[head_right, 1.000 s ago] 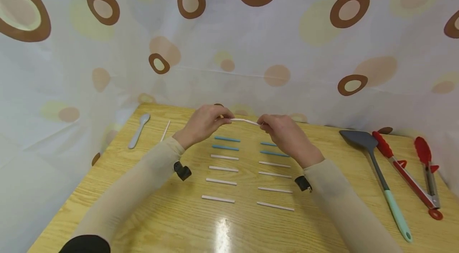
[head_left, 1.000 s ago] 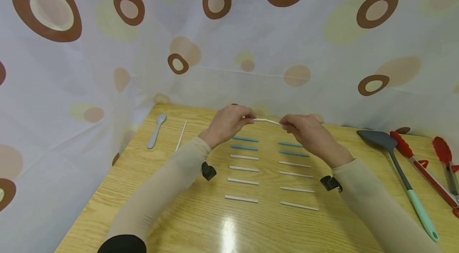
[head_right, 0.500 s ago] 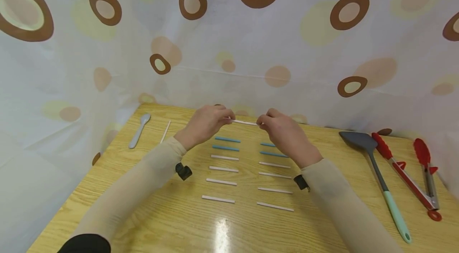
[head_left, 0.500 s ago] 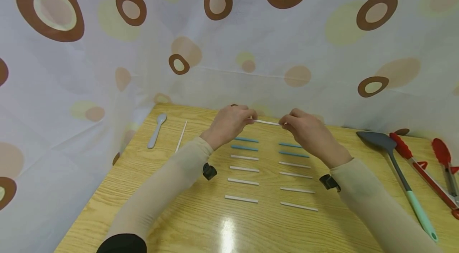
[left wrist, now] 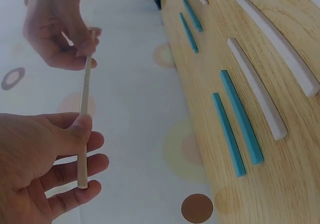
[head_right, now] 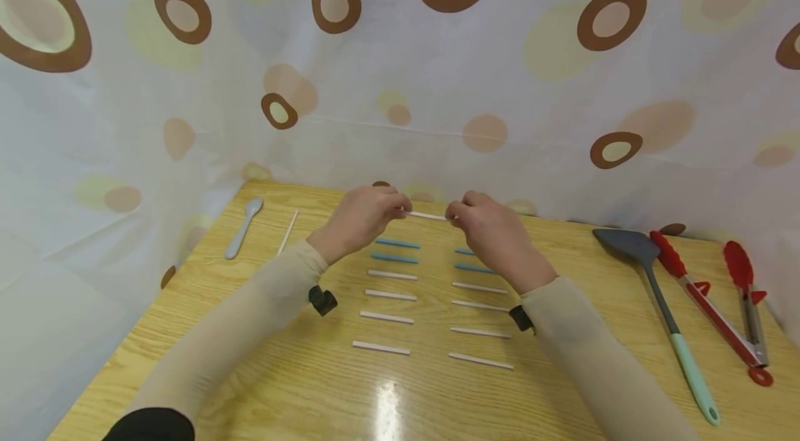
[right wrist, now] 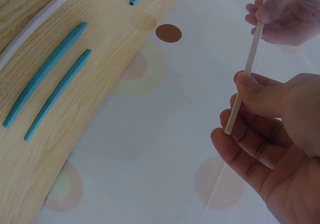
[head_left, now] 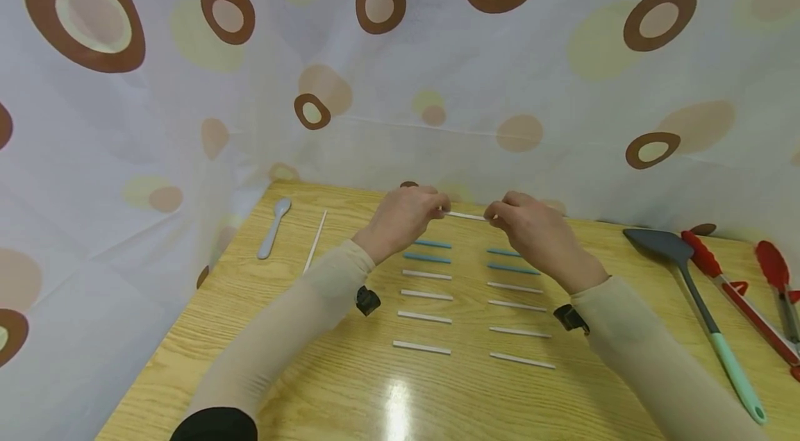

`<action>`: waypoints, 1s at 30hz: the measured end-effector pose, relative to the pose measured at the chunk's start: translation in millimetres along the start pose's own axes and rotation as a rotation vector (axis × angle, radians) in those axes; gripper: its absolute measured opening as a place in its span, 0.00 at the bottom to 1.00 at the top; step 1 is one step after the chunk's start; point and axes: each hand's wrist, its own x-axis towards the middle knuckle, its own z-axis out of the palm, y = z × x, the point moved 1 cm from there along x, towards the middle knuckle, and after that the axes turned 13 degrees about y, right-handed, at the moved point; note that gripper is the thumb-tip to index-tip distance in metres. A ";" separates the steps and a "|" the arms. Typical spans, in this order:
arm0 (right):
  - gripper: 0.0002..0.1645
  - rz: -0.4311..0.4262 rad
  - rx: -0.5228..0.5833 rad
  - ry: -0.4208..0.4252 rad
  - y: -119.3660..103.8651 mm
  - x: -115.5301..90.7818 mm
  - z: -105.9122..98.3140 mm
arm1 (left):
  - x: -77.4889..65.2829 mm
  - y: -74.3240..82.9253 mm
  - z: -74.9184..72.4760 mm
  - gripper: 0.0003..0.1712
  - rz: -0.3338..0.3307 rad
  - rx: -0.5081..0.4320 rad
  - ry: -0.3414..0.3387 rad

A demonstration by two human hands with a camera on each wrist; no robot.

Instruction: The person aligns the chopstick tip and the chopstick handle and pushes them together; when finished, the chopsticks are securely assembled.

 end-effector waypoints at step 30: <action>0.09 -0.033 -0.045 0.019 -5.1 1.9 6.6 | -8.5 2.1 2.6 0.07 0.041 0.004 0.042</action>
